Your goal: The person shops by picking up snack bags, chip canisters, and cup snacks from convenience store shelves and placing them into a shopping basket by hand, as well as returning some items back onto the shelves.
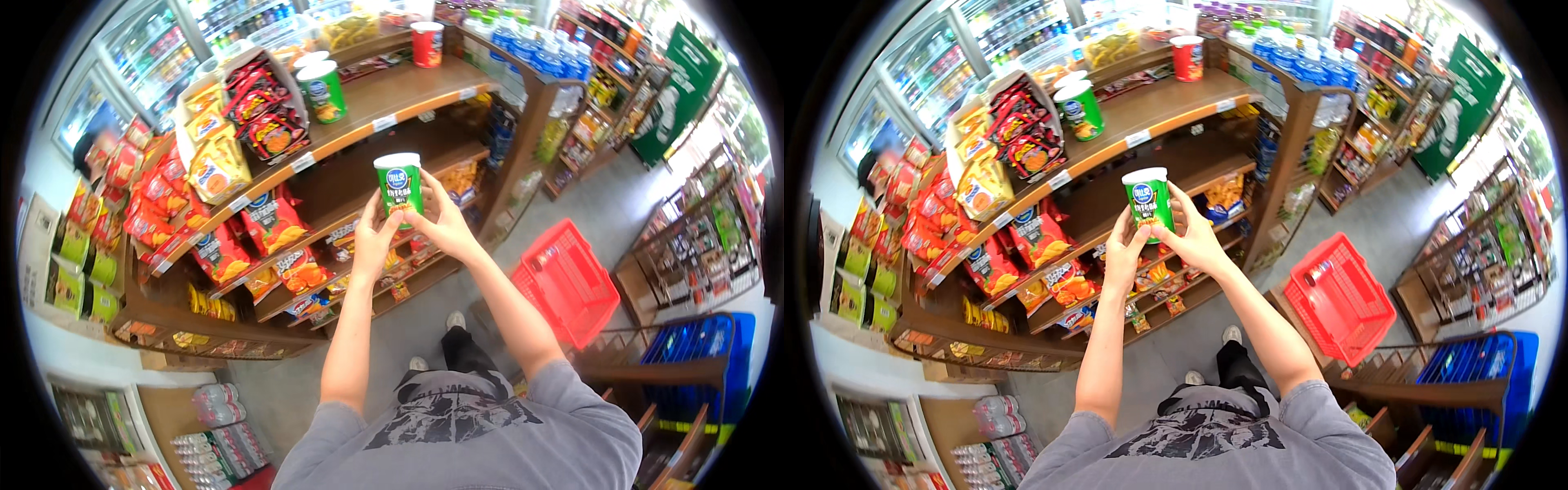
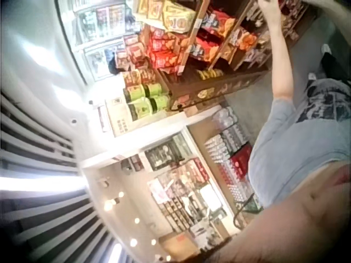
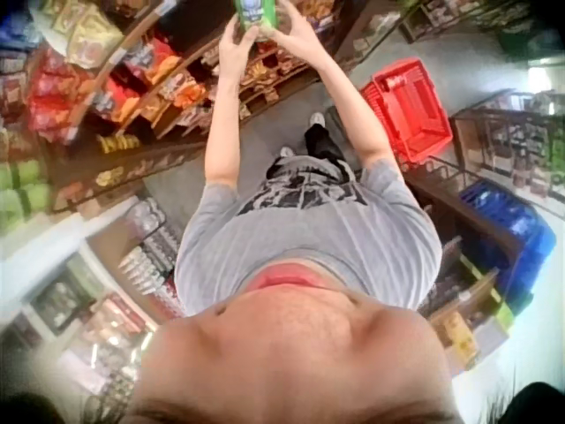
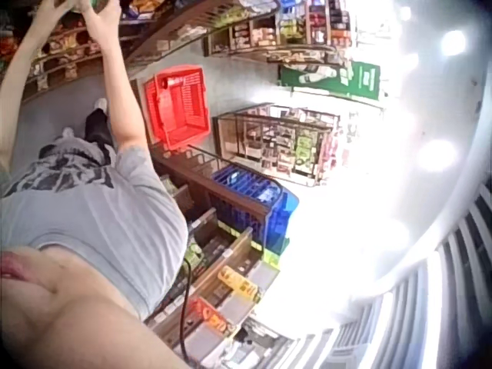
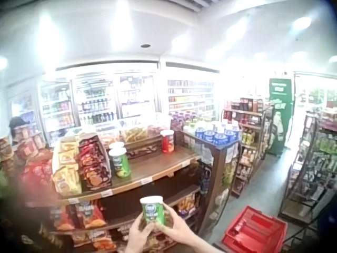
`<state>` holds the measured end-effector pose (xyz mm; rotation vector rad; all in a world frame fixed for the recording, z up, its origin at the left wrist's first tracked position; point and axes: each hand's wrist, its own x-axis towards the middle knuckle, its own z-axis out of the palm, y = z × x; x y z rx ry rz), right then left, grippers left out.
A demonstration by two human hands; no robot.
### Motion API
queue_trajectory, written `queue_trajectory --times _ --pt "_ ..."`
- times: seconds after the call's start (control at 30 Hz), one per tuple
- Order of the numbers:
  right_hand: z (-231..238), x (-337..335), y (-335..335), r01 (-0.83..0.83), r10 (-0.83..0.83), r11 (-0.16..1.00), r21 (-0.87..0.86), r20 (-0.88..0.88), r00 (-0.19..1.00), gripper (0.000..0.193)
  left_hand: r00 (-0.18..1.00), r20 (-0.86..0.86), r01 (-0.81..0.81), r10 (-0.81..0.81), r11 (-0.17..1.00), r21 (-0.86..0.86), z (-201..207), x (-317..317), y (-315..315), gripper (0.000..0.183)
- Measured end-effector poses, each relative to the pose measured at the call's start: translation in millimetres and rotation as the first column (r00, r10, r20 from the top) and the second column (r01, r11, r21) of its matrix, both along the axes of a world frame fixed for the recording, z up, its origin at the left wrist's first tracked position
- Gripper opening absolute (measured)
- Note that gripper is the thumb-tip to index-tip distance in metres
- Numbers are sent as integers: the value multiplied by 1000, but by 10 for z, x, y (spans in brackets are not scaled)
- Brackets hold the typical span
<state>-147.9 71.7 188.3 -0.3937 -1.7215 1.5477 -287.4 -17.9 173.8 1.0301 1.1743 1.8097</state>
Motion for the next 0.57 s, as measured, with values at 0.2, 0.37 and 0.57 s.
queue_trajectory --times 0.2,0.37,0.57 --pt "-278 615 -81 109 -100 990 -89 100 990 83 990 46 136 -131 985 -110 -342 455 62 73" --pt "-512 1150 -30 163 -147 972 -169 101 984 81 971 105 234 -217 954 -186 -514 939 192 70" --pt "-880 2043 73 217 -170 969 -117 321 932 88 925 151 378 -348 881 -284 -937 1635 420 80"
